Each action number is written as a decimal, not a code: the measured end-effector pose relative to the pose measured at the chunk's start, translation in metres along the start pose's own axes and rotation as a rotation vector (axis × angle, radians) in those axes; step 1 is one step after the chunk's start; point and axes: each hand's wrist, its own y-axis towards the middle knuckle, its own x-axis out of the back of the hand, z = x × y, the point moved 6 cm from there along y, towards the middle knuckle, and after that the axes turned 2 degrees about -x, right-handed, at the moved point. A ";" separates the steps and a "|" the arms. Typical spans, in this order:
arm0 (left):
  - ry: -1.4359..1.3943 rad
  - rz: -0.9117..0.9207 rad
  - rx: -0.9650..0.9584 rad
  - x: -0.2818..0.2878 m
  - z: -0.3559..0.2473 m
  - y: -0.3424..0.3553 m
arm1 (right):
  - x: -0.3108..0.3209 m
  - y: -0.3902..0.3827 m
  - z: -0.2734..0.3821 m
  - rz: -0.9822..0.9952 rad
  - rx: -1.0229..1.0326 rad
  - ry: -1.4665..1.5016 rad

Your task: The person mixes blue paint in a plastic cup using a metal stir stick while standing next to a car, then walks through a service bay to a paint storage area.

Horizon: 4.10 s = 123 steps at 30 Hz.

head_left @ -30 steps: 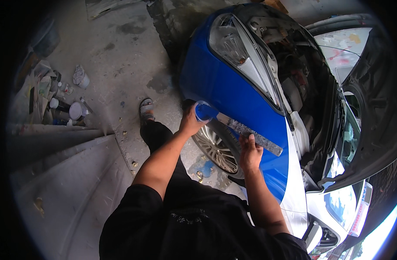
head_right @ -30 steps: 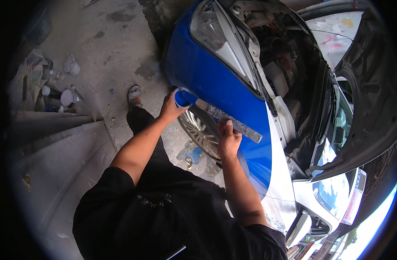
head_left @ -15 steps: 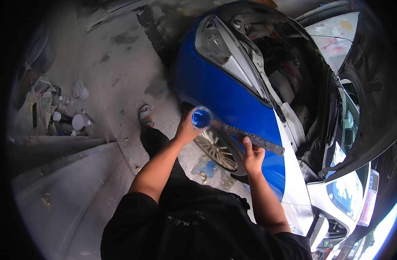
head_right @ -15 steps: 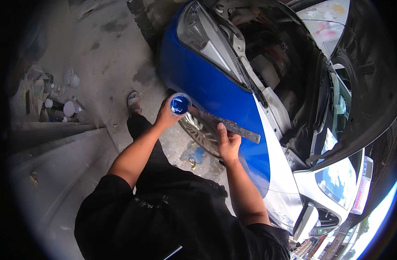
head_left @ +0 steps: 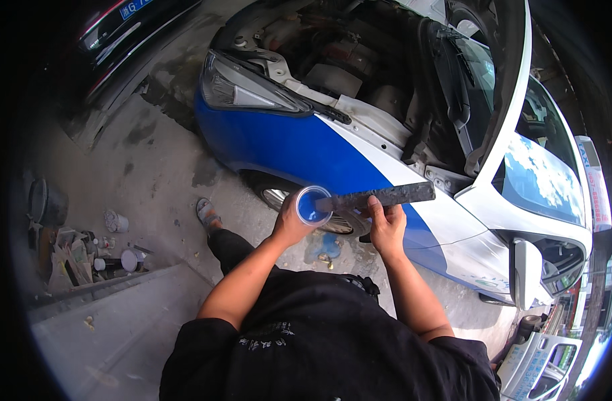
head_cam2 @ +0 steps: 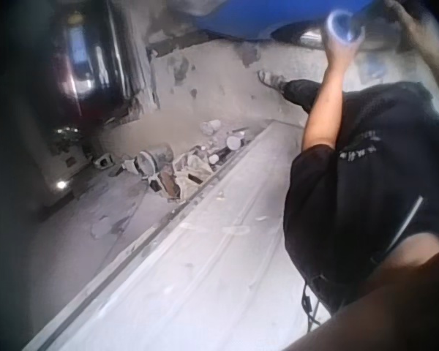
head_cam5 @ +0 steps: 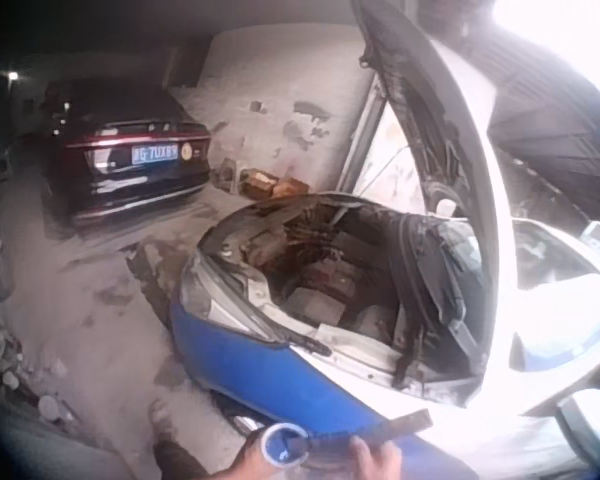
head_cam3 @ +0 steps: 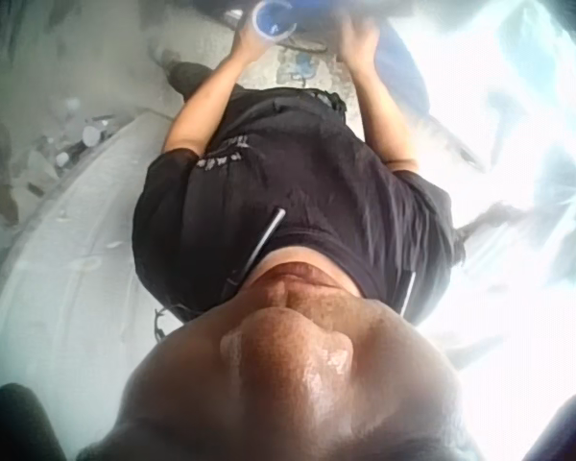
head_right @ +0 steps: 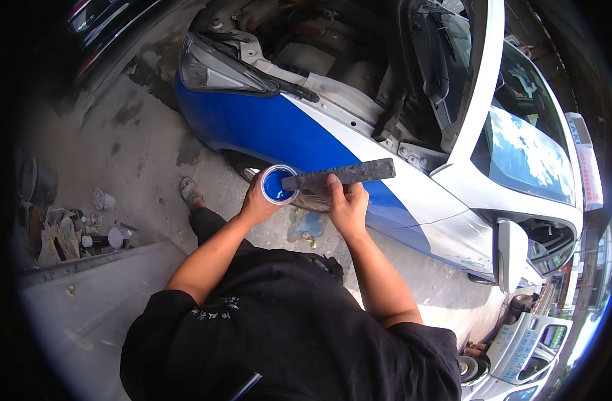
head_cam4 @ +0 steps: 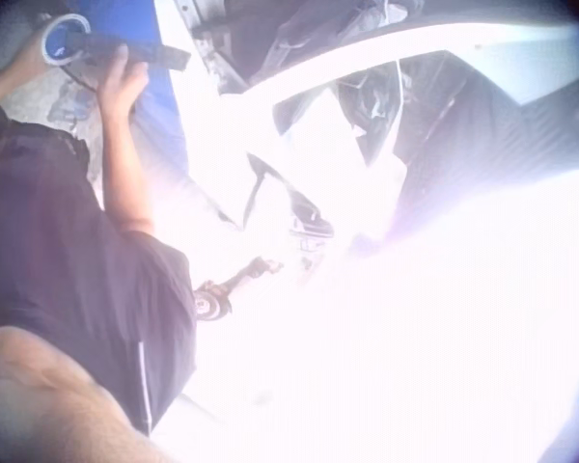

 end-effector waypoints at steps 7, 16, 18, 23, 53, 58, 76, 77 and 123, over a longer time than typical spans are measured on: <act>0.064 -0.049 0.045 -0.042 0.007 -0.005 | 0.074 0.001 -0.041 -0.081 -0.207 0.369; 0.138 -0.036 0.045 -0.054 0.027 -0.007 | 0.100 -0.004 -0.081 -0.062 -0.291 0.599; 0.135 -0.041 0.053 -0.055 0.030 -0.009 | 0.099 -0.006 -0.094 -0.040 -0.320 0.643; 0.135 -0.026 0.074 -0.056 0.039 -0.014 | 0.096 -0.015 -0.123 -0.058 -0.421 0.721; 0.044 -0.020 0.201 -0.016 0.037 -0.009 | 0.035 0.014 -0.053 0.227 -0.194 0.238; 0.021 0.001 0.253 0.037 0.060 -0.001 | -0.075 0.044 0.025 0.512 0.087 -0.179; 0.241 -0.517 0.258 0.388 0.115 0.119 | -0.464 0.115 0.295 0.983 0.658 -0.264; 0.253 -0.552 0.255 0.400 0.114 0.122 | -0.473 0.120 0.307 0.982 0.675 -0.268; 0.615 -1.675 0.682 0.832 0.123 -0.070 | -1.180 -0.127 0.278 2.231 0.357 -0.400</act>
